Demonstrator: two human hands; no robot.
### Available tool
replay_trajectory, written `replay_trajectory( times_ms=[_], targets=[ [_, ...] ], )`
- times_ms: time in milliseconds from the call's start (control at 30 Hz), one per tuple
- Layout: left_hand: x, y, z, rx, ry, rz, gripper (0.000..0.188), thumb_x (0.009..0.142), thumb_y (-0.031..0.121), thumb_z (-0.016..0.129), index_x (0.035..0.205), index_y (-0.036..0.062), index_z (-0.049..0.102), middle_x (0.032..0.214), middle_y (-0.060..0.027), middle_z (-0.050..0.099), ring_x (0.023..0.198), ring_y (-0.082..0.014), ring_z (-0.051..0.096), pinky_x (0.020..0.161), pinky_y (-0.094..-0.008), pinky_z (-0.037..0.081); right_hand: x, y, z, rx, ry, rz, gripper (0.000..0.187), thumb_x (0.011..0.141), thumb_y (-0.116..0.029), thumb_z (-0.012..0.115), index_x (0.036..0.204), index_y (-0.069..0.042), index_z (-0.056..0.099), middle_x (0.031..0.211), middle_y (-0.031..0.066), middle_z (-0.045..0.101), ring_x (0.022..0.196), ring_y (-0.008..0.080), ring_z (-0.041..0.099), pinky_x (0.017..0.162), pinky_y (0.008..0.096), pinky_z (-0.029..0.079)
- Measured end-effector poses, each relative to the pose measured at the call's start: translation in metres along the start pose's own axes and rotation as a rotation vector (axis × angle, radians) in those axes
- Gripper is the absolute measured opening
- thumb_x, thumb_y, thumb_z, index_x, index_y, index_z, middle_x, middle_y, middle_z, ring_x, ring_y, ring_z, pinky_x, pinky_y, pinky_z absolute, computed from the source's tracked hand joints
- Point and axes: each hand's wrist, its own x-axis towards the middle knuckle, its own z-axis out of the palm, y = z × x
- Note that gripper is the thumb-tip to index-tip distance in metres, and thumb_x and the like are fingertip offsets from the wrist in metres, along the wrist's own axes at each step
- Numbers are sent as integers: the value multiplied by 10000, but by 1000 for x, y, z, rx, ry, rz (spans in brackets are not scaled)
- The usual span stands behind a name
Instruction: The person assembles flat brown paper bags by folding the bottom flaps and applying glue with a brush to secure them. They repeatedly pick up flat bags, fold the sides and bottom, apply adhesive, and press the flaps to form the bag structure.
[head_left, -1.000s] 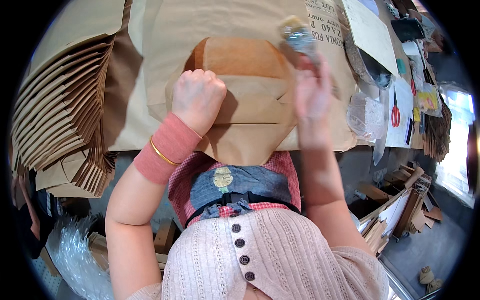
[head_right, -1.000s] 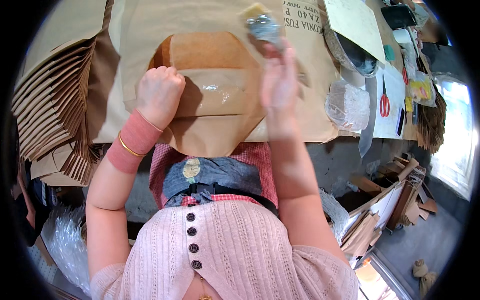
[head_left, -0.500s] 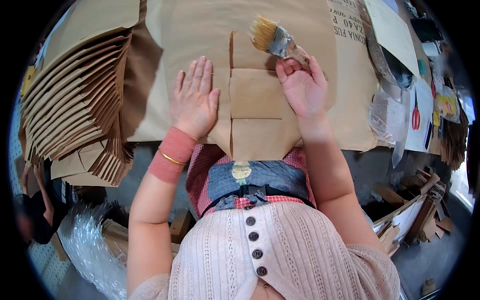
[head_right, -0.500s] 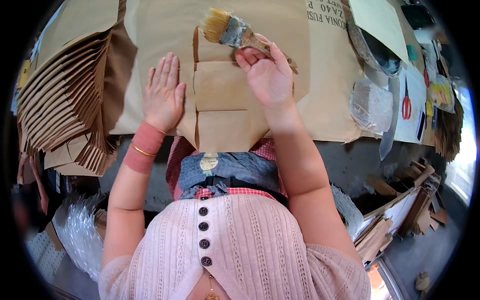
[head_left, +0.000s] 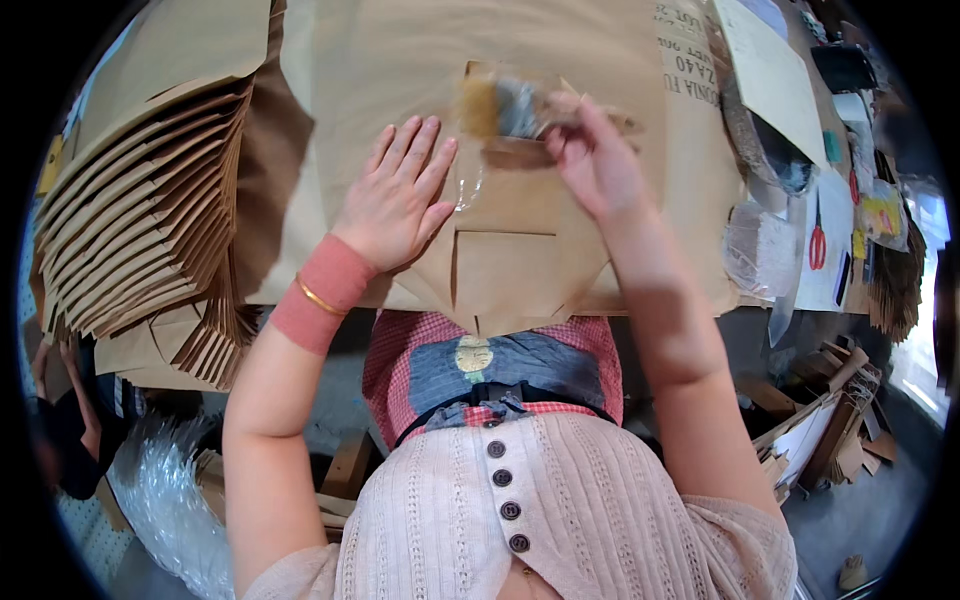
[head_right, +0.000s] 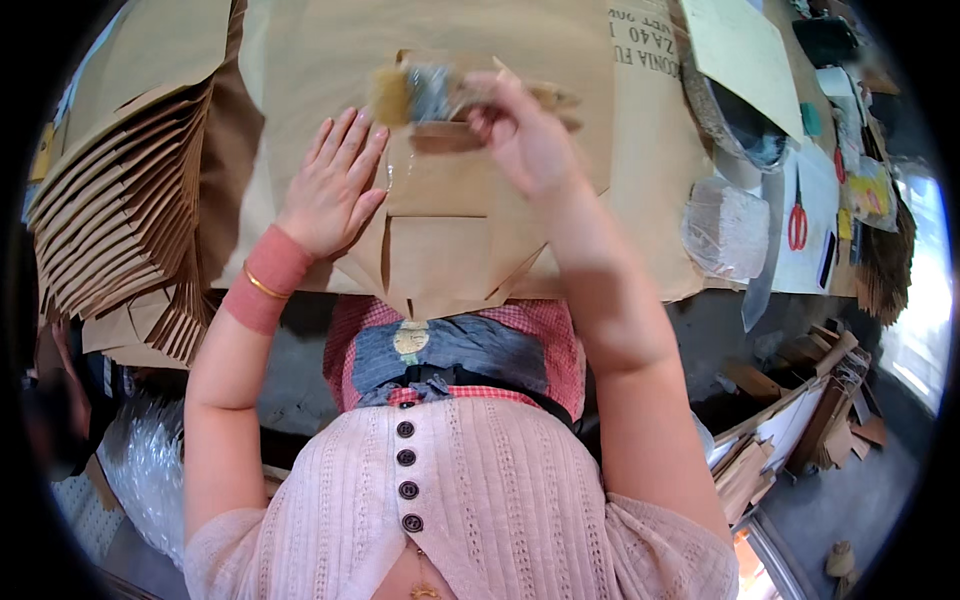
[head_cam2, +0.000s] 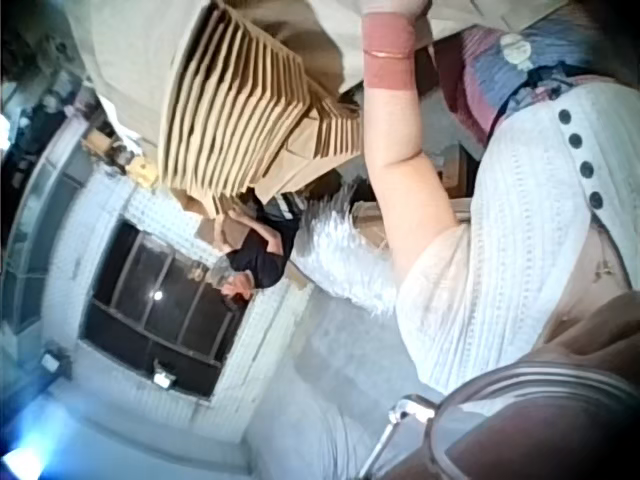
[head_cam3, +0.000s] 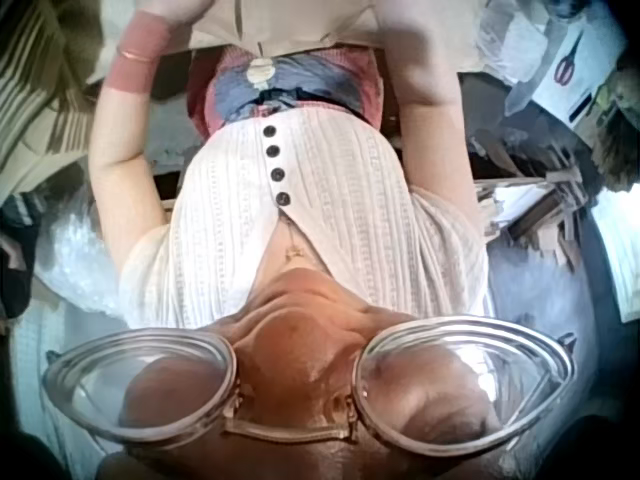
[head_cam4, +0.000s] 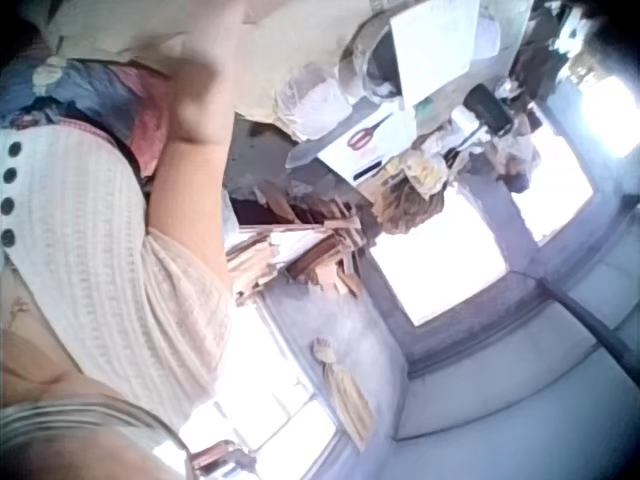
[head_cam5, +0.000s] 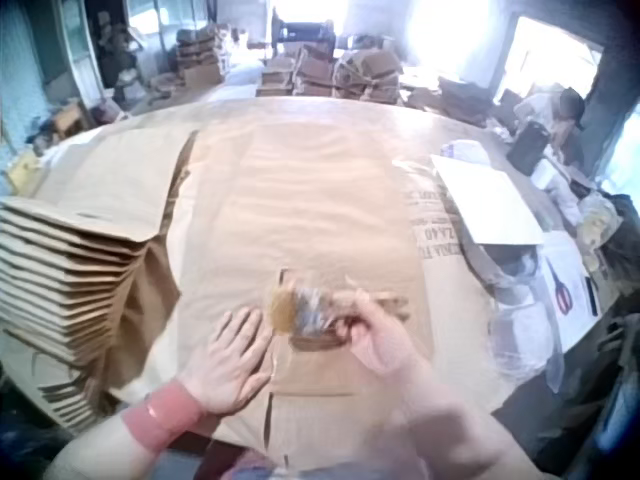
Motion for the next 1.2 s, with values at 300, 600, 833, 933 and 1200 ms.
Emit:
replay_trajectory(
  times_ms=[300, 600, 833, 933, 1200],
  targets=[
    [0, -1, 5, 51, 19, 8, 635, 910, 369, 480, 1455, 73, 342, 1500, -225, 287, 1401, -375, 247, 1163, -482, 152, -149, -40, 57, -1478, -136, -429, 145, 835, -51, 637, 965, 6, 665, 959, 115, 655, 785, 242, 650, 666, 316, 532],
    [-1, 1, 7, 154, -10, -13, 628, 933, 383, 442, 1465, 74, 317, 1507, -204, 289, 1411, -346, 239, 1162, -472, 152, -171, 1, 70, -1822, -540, -400, 301, 736, -86, 681, 1020, -20, 605, 943, 90, 612, 803, 263, 634, 655, 359, 538],
    [7, -31, 14, -377, 99, 32, 449, 941, 236, 497, 1340, 31, 494, 1407, -178, 459, 1359, -330, 356, 1126, -404, 284, -132, -5, 112, -1390, -455, -416, 273, 754, -82, 716, 1010, -12, 652, 913, 114, 643, 782, 294, 631, 651, 370, 514],
    [7, -42, 24, -558, 204, 64, 326, 911, 142, 585, 1222, 47, 607, 1341, -135, 541, 1298, -325, 441, 1054, -380, 394, -71, 38, 109, -1559, -621, -655, 294, 706, -67, 688, 994, -13, 655, 892, 98, 637, 808, 289, 626, 666, 360, 514],
    [6, -28, 31, -324, 383, 71, 285, 867, 214, 647, 1113, 72, 659, 1115, -110, 563, 1088, -283, 542, 865, -370, 487, -133, 36, 113, -1886, -684, -267, 311, 743, -74, 651, 1049, -37, 609, 1008, 89, 631, 846, 245, 653, 706, 322, 540]
  ],
)
